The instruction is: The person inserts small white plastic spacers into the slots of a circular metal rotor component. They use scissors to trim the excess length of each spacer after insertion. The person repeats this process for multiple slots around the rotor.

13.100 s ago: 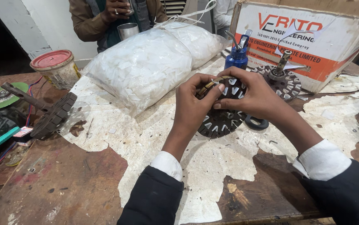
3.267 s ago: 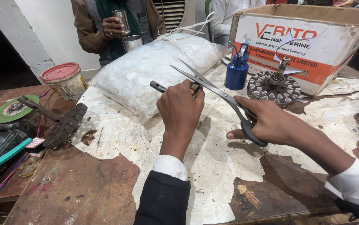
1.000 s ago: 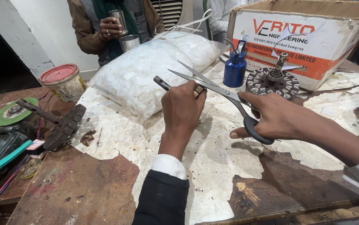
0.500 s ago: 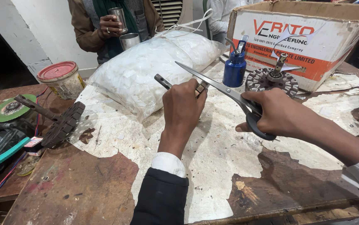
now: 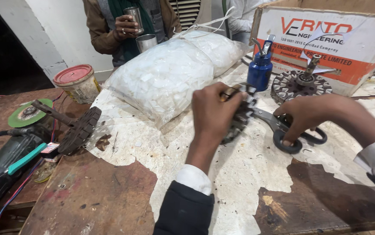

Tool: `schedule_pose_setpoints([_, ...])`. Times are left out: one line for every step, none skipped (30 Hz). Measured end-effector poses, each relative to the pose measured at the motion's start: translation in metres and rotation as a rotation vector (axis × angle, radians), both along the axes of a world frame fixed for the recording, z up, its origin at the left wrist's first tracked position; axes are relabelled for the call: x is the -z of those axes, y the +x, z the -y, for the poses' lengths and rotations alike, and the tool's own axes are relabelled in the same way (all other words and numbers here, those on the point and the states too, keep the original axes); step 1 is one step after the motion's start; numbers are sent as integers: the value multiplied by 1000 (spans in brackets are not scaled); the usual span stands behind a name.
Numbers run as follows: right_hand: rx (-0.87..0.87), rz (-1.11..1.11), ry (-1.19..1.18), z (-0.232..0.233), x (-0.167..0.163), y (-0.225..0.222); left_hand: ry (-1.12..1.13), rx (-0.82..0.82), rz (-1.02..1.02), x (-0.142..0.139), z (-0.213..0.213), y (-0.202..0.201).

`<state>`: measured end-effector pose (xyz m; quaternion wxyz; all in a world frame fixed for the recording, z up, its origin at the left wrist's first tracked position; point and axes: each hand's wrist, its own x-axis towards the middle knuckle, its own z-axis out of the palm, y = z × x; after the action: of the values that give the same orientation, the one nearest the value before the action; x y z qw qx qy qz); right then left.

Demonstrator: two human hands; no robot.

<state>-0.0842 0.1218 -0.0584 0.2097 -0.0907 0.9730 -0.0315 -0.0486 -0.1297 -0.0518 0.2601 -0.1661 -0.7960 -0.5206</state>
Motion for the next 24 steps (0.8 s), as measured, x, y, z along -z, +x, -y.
schedule_pose_setpoints([-86,-56,-24,-6,-4,-5,20,5,32,0,-1,0])
schedule_pose_setpoints([-170,-112,-46,-8,-9,-7,42,13,64,-1,-3,-1])
schedule_pose_setpoints([-66,-230,-107,-8,-18,-7,67,19,96,0,-4,-1])
schedule_pose_setpoints([34,-348,-168,-3,-28,-4,92,15,106,0,-3,-3])
schedule_pose_setpoints([134,-463,-232,6,-35,-1,115,9,116,1,0,-5])
schedule_pose_setpoints([63,-574,-488,21,-38,2,137,6,126,2,2,-7])
schedule_pose_setpoints([-6,-680,-746,37,-40,7,187,29,127,5,3,-9])
schedule_pose_setpoints([-72,-784,-1008,54,-38,12,233,56,127,8,4,-11])
schedule_pose_setpoints([-55,-648,-1054,73,-25,15,277,83,127,10,5,-13])
schedule_pose_setpoints([-32,-508,-1100,87,-14,16,321,127,236,12,8,-17])
schedule_pose_setpoints([-118,-517,-1200,93,-7,15,364,173,350,14,10,-21])
schedule_pose_setpoints([-202,-530,-1296,97,3,14,408,223,464,17,12,-25])
schedule_pose_setpoints([-132,-493,-1341,96,10,11,431,301,413,19,15,-28])
schedule_pose_setpoints([-71,-455,-1380,92,13,8,461,378,356,20,17,-32])
schedule_pose_setpoints([-17,-413,-1415,88,13,4,494,448,294,20,17,-36])
schedule_pose_setpoints([-40,-394,-1435,86,13,2,500,453,339,21,18,-38])
schedule_pose_setpoints([-62,-371,-1458,85,12,1,504,455,388,22,19,-40])
schedule_pose_setpoints([-79,-343,-1480,85,11,3,511,455,442,24,20,-39])
schedule_pose_setpoints([-89,-336,-1488,86,10,5,542,477,414,26,19,-38])
schedule_pose_setpoints([-103,-329,-1496,87,7,7,573,497,381,26,17,-37])
schedule_pose_setpoints([-116,-328,-1504,89,5,9,600,521,346,25,16,-37])
schedule_pose_setpoints([-109,-326,-1494,90,4,11,651,529,356,25,16,-35])
schedule_pose_setpoints([-101,-326,-1482,91,3,12,702,540,366,24,15,-33])
schedule_pose_setpoints([-94,-330,-1470,91,2,13,752,553,374,23,13,-32])
